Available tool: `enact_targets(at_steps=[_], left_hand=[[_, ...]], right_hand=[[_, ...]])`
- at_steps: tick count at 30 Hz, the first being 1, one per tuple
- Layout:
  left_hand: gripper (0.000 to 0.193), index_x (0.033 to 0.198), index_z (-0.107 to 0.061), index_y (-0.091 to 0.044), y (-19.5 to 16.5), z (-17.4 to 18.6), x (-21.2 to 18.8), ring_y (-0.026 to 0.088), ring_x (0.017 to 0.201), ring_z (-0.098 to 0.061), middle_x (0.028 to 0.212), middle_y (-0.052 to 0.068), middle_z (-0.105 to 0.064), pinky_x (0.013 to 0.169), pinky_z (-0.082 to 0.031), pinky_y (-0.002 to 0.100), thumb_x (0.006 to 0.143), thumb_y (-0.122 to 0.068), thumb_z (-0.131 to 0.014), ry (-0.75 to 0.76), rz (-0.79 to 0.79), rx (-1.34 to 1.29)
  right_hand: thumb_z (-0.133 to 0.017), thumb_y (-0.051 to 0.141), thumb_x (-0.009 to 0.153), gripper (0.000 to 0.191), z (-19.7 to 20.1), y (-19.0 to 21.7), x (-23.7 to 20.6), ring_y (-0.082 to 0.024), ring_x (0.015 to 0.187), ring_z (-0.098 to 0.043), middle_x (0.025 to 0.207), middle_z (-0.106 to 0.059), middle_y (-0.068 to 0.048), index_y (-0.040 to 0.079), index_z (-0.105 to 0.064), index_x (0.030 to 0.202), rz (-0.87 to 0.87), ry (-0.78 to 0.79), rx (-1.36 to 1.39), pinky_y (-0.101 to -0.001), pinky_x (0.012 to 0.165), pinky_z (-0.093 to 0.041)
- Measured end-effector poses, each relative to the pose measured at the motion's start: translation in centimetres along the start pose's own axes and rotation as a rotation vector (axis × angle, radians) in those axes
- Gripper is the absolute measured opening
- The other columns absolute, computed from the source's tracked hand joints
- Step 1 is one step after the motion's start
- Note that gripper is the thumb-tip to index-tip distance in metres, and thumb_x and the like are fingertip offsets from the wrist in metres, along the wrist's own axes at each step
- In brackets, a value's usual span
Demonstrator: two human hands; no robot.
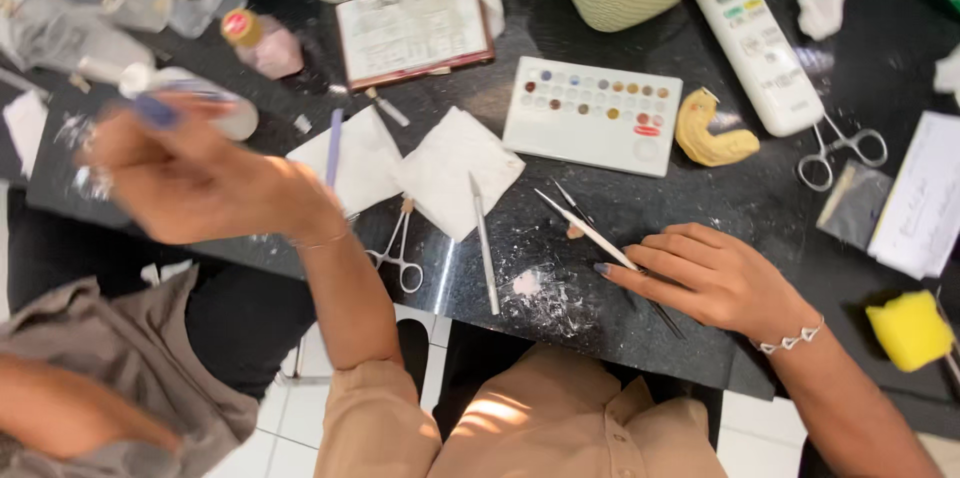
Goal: The person sits at a dental laboratory bench and works on a denture prosthesis. They dispense liquid from a squeeze bottle, mix it with powder, pick shades from a shade guide, apply material to the denture with a brush, clean a brush with a toothbrush, and wipe items with a tissue.
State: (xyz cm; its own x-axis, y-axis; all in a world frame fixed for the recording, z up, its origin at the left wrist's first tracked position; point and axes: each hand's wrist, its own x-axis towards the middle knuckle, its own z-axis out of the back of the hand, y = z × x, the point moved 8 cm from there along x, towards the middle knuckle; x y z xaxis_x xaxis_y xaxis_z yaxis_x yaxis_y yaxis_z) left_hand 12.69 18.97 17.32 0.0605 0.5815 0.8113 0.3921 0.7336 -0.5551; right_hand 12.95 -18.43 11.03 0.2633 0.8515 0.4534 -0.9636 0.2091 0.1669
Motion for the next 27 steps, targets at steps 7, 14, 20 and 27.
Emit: enact_targets(at_steps=[7, 14, 20, 27], left_hand=[[0.082, 0.155, -0.015, -0.003, 7.1, 3.3, 2.0, 0.035, 0.137, -0.050, 0.149, 0.018, -0.046, 0.119, -0.038, 0.044, 0.101, -0.002, -0.077, 0.326, -0.061, 0.418], [0.042, 0.136, -0.051, -0.002, 11.7, 2.3, 1.6, 0.031, 0.125, -0.069, 0.130, 0.016, -0.070, 0.115, -0.050, 0.044, 0.098, 0.009, -0.066, 0.429, 0.101, 0.610], [0.028, 0.117, -0.056, 0.007, -2.5, 4.0, 2.4, 0.033, 0.101, -0.073, 0.111, 0.021, -0.068, 0.090, -0.064, 0.047, 0.105, -0.003, -0.080, 0.112, -0.273, 0.352], [0.049, 0.122, -0.050, -0.006, -14.1, -6.6, -10.2, 0.032, 0.119, -0.069, 0.122, 0.013, -0.068, 0.104, -0.060, 0.044, 0.092, -0.007, -0.089, 0.871, 0.002, -0.597]], right_hand=[[-0.062, 0.006, 0.073, 0.054, -1.8, -1.0, -0.2, -0.026, 0.108, -0.064, 0.120, -0.066, -0.007, 0.014, -0.066, 0.127, -0.112, 0.219, -0.125, -0.0411, 0.094, -0.051], [-0.066, 0.003, 0.084, 0.051, -1.3, -2.1, -1.4, -0.024, 0.106, -0.062, 0.123, -0.065, -0.004, 0.029, -0.067, 0.128, -0.254, 0.139, -0.042, -0.0408, 0.092, -0.050], [-0.062, 0.007, 0.093, 0.045, 1.4, -2.6, -1.9, -0.023, 0.113, -0.063, 0.125, -0.063, -0.005, 0.021, -0.064, 0.135, -0.407, -0.129, 0.268, -0.0364, 0.098, -0.053], [-0.054, 0.055, 0.103, 0.069, -2.6, -3.3, 0.5, -0.017, 0.102, -0.065, 0.136, -0.062, -0.007, 0.012, -0.042, 0.155, -0.668, -0.372, 1.891, -0.0333, 0.083, -0.053]])
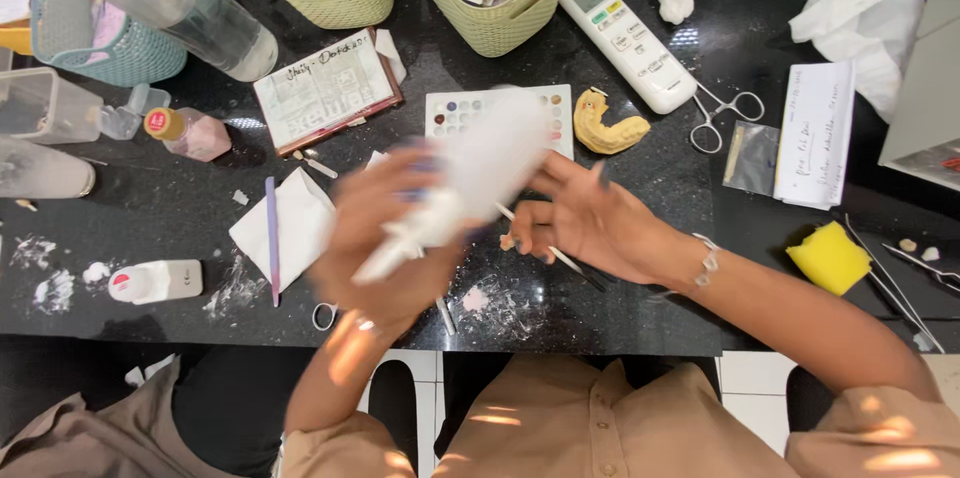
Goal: The person sits at a dental laboratory bench and works on a denture prosthesis. They dispense liquid from a squeeze bottle, mix it with powder, pick shades from a shade guide, apply material to the denture with a brush, clean a brush with a toothbrush, and wipe items with a tissue.
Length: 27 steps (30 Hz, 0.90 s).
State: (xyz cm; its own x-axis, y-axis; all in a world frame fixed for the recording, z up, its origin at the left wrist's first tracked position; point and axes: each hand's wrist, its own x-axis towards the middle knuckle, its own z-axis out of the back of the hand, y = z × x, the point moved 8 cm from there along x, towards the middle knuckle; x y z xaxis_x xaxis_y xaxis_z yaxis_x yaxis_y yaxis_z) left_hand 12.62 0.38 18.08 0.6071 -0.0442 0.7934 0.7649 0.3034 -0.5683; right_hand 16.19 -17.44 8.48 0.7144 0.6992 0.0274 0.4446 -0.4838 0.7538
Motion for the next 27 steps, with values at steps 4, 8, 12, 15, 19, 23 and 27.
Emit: enact_targets(at_steps=[4, 8, 12, 15, 19, 23, 27], left_hand=[[0.043, 0.118, -0.062, -0.001, 0.1, -5.0, 0.2, 0.035, 0.121, -0.069, 0.122, 0.015, -0.068, 0.102, -0.062, 0.042, 0.088, -0.006, -0.092, 0.215, -0.249, 0.094], [0.045, 0.122, -0.062, 0.000, 1.5, -5.3, -0.4, 0.035, 0.119, -0.069, 0.124, 0.015, -0.067, 0.100, -0.063, 0.042, 0.087, -0.008, -0.091, 0.223, -0.253, 0.158], [0.049, 0.127, -0.052, -0.002, 2.9, -4.5, -2.0, 0.029, 0.124, -0.067, 0.129, 0.016, -0.058, 0.102, -0.063, 0.039, 0.097, -0.014, -0.089, 0.128, -0.231, 0.059], [0.039, 0.127, -0.055, -0.002, 4.4, -4.3, -2.4, 0.031, 0.119, -0.070, 0.129, 0.019, -0.057, 0.096, -0.066, 0.037, 0.099, -0.006, -0.082, 0.137, -0.158, 0.091], [0.033, 0.118, -0.064, -0.002, 4.8, -3.7, -1.5, 0.029, 0.099, -0.074, 0.115, 0.016, -0.068, 0.082, -0.063, 0.035, 0.088, 0.001, -0.078, 0.129, -0.120, 0.218], [0.032, 0.118, -0.065, -0.002, 5.4, -3.9, -0.8, 0.028, 0.096, -0.075, 0.110, 0.014, -0.072, 0.079, -0.062, 0.034, 0.089, 0.002, -0.078, 0.165, -0.007, 0.260], [0.040, 0.125, -0.063, -0.004, 5.9, -5.4, -1.1, 0.027, 0.104, -0.073, 0.118, 0.011, -0.070, 0.083, -0.063, 0.036, 0.092, -0.007, -0.084, 0.251, 0.041, 0.290]], right_hand=[[-0.057, 0.060, 0.102, 0.066, 2.6, 0.7, 1.2, -0.016, 0.108, -0.067, 0.127, -0.065, -0.006, 0.008, -0.051, 0.143, 0.099, -0.253, 0.270, -0.0356, 0.090, -0.057], [-0.059, 0.057, 0.101, 0.062, 5.4, 2.4, 1.1, -0.010, 0.108, -0.065, 0.124, -0.068, 0.001, 0.010, -0.057, 0.141, 0.132, -0.476, 0.174, -0.0295, 0.090, -0.053], [-0.057, 0.055, 0.098, 0.052, 8.5, 5.4, 1.0, -0.010, 0.091, -0.063, 0.108, -0.070, 0.000, 0.010, -0.058, 0.124, 0.277, -0.618, 0.123, -0.0272, 0.082, -0.051], [-0.060, 0.052, 0.102, 0.047, 10.8, 7.0, 0.7, -0.009, 0.076, -0.052, 0.100, -0.066, 0.002, 0.009, -0.059, 0.121, 0.356, -0.643, 0.023, -0.0265, 0.074, -0.046], [-0.067, 0.045, 0.101, 0.041, 13.8, 6.7, 0.0, -0.008, 0.079, -0.051, 0.099, -0.065, 0.003, 0.009, -0.057, 0.117, 0.382, -0.811, -0.090, -0.0284, 0.073, -0.043], [-0.068, 0.044, 0.099, 0.041, 14.6, 6.0, -0.1, -0.007, 0.086, -0.058, 0.100, -0.065, 0.002, 0.009, -0.058, 0.116, 0.348, -0.905, -0.054, -0.0279, 0.071, -0.044], [-0.064, 0.044, 0.099, 0.039, 11.4, 4.9, 0.5, -0.009, 0.080, -0.057, 0.099, -0.065, 0.001, 0.011, -0.057, 0.118, 0.231, -0.854, 0.090, -0.0262, 0.071, -0.047]])
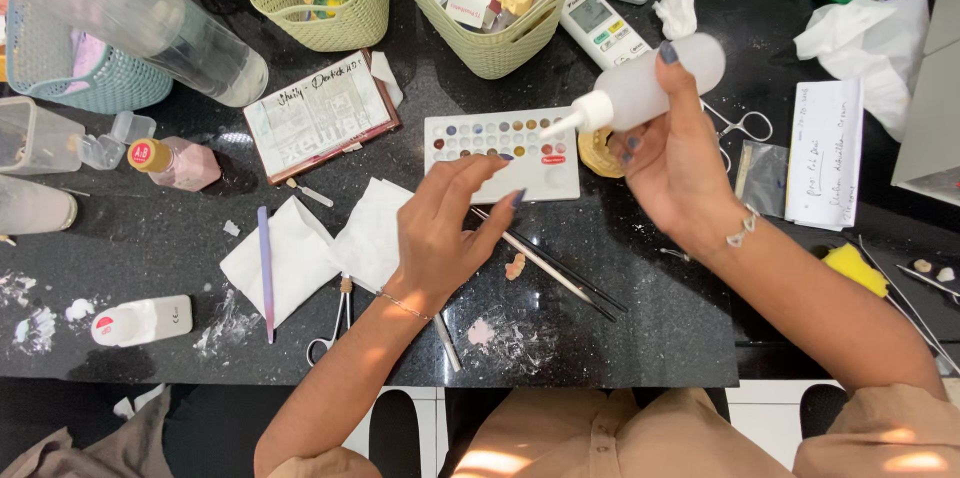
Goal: The person sits at a dental laboratory bench and works on a denture prosthesis. They dispense liquid from a squeeze bottle, mix it with powder, pick shades from a shade guide, apply material to the denture with a brush, clean a brush with a toothbrush, and wipe items with a tissue.
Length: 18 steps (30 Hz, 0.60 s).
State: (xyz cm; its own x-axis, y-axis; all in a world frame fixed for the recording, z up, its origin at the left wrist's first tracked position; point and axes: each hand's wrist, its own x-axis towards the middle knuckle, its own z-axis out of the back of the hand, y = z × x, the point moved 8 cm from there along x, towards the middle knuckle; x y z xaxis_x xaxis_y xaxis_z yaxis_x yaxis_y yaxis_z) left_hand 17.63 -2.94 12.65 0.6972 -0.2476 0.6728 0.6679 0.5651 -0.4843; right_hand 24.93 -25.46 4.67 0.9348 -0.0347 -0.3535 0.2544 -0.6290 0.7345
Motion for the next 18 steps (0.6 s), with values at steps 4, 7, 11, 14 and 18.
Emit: enact_targets(at_steps=[4, 7, 11, 14, 18], left_hand=[[0.065, 0.136, -0.048, -0.001, -0.6, -0.8, -0.7, 0.034, 0.122, -0.060, 0.133, 0.017, -0.058, 0.099, -0.056, 0.041, 0.090, -0.027, -0.086, -0.025, 0.004, -0.222], [0.067, 0.137, -0.046, -0.003, -2.0, -0.9, -1.6, 0.042, 0.136, -0.046, 0.137, 0.017, -0.052, 0.118, -0.039, 0.053, 0.087, -0.035, -0.080, -0.019, -0.108, -0.210], [0.039, 0.130, -0.061, -0.010, -2.7, -2.1, -2.7, 0.037, 0.143, -0.050, 0.138, 0.010, -0.062, 0.126, -0.036, 0.054, 0.092, -0.011, -0.071, 0.163, -0.158, -0.197], [0.029, 0.123, -0.067, -0.012, -2.6, -2.0, -3.0, 0.029, 0.141, -0.058, 0.135, 0.005, -0.068, 0.125, -0.039, 0.049, 0.095, -0.009, -0.070, 0.191, -0.141, -0.228], [0.030, 0.116, -0.070, -0.013, -3.4, -1.2, -2.9, 0.024, 0.131, -0.066, 0.126, 0.005, -0.074, 0.119, -0.037, 0.045, 0.091, -0.027, -0.077, 0.168, -0.230, -0.226]], right_hand=[[-0.053, 0.044, 0.096, 0.042, -1.5, -2.6, -4.4, -0.012, 0.086, -0.070, 0.100, -0.071, -0.005, 0.009, -0.056, 0.118, -0.291, -0.063, 0.017, -0.0251, 0.075, -0.055], [-0.058, 0.049, 0.096, 0.043, -3.4, -5.3, -7.3, -0.007, 0.067, -0.062, 0.091, -0.069, -0.001, 0.011, -0.059, 0.117, -0.433, 0.100, 0.030, -0.0229, 0.062, -0.054], [-0.063, 0.053, 0.093, 0.042, -2.9, -9.4, -9.4, -0.004, 0.054, -0.055, 0.077, -0.062, 0.005, 0.016, -0.062, 0.113, -0.671, 0.116, 0.091, -0.0232, 0.057, -0.056], [-0.064, 0.053, 0.095, 0.039, -1.6, -10.4, -9.1, -0.005, 0.055, -0.051, 0.075, -0.054, 0.006, 0.016, -0.058, 0.106, -0.684, 0.052, 0.066, -0.0233, 0.053, -0.051], [-0.064, 0.052, 0.090, 0.039, -1.3, -11.0, -9.1, -0.003, 0.054, -0.048, 0.076, -0.054, 0.006, 0.016, -0.059, 0.105, -0.673, 0.074, 0.069, -0.0209, 0.046, -0.042]])
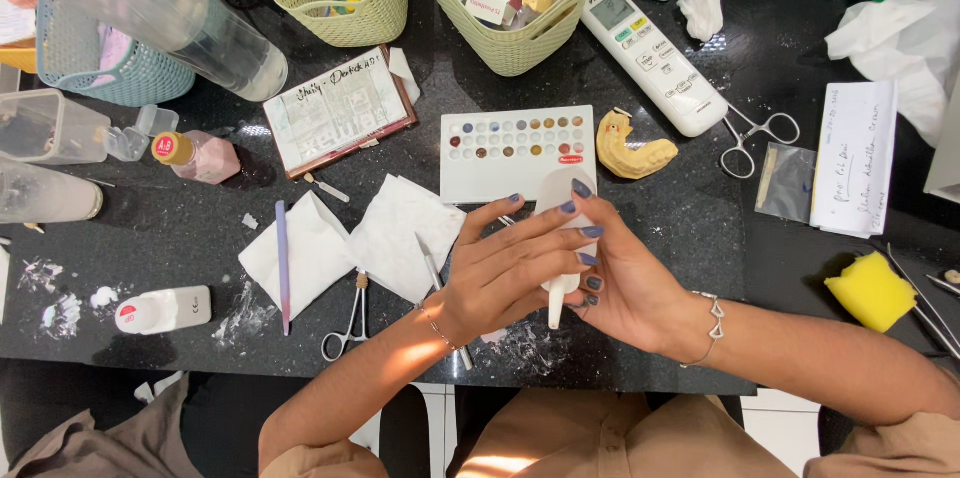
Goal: The person sits at a dental laboratory bench and works on a denture prosthesis. They dispense liquid from a squeeze bottle, mix it with powder, pick shades from a shade guide, apply material to the denture with a brush, clean a brush with a toothbrush, and wipe items with a tissue.
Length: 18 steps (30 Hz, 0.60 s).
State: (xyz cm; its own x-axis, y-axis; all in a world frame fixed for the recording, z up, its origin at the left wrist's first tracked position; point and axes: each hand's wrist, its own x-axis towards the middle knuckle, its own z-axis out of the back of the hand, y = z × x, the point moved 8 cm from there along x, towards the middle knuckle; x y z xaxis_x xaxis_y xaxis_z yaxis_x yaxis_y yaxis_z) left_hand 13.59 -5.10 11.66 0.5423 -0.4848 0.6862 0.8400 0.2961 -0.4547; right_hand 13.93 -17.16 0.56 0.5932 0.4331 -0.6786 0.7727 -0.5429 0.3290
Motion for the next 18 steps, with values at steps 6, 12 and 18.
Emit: enact_targets(at_steps=[6, 12, 18], left_hand=[[0.032, 0.113, -0.073, -0.018, -1.1, 0.5, 0.4, 0.014, 0.127, -0.066, 0.122, -0.001, -0.076, 0.118, -0.035, 0.039, 0.087, -0.031, -0.085, -0.009, -0.029, 0.074], [0.027, 0.113, -0.072, -0.013, -1.4, 0.5, 0.7, 0.019, 0.127, -0.069, 0.119, 0.003, -0.077, 0.110, -0.047, 0.034, 0.090, -0.018, -0.086, 0.007, -0.029, 0.043], [0.038, 0.111, -0.063, -0.011, 0.2, 0.8, 0.9, 0.022, 0.125, -0.071, 0.117, 0.004, -0.076, 0.108, -0.050, 0.034, 0.086, -0.027, -0.087, -0.137, 0.164, -0.052]], right_hand=[[-0.064, 0.056, 0.092, 0.043, 0.5, -1.1, 0.0, -0.002, 0.054, -0.047, 0.075, -0.050, 0.008, 0.015, -0.059, 0.102, -0.009, 0.057, -0.002, -0.0200, 0.042, -0.038], [-0.059, 0.060, 0.090, 0.049, -0.2, -1.3, -0.3, -0.002, 0.062, -0.055, 0.082, -0.057, 0.006, 0.014, -0.062, 0.106, 0.114, 0.001, 0.080, -0.0198, 0.049, -0.044], [-0.057, 0.059, 0.099, 0.050, -2.4, -0.2, 0.0, -0.006, 0.080, -0.062, 0.099, -0.064, 0.001, 0.012, -0.061, 0.115, 0.257, 0.179, 0.169, -0.0227, 0.066, -0.053]])
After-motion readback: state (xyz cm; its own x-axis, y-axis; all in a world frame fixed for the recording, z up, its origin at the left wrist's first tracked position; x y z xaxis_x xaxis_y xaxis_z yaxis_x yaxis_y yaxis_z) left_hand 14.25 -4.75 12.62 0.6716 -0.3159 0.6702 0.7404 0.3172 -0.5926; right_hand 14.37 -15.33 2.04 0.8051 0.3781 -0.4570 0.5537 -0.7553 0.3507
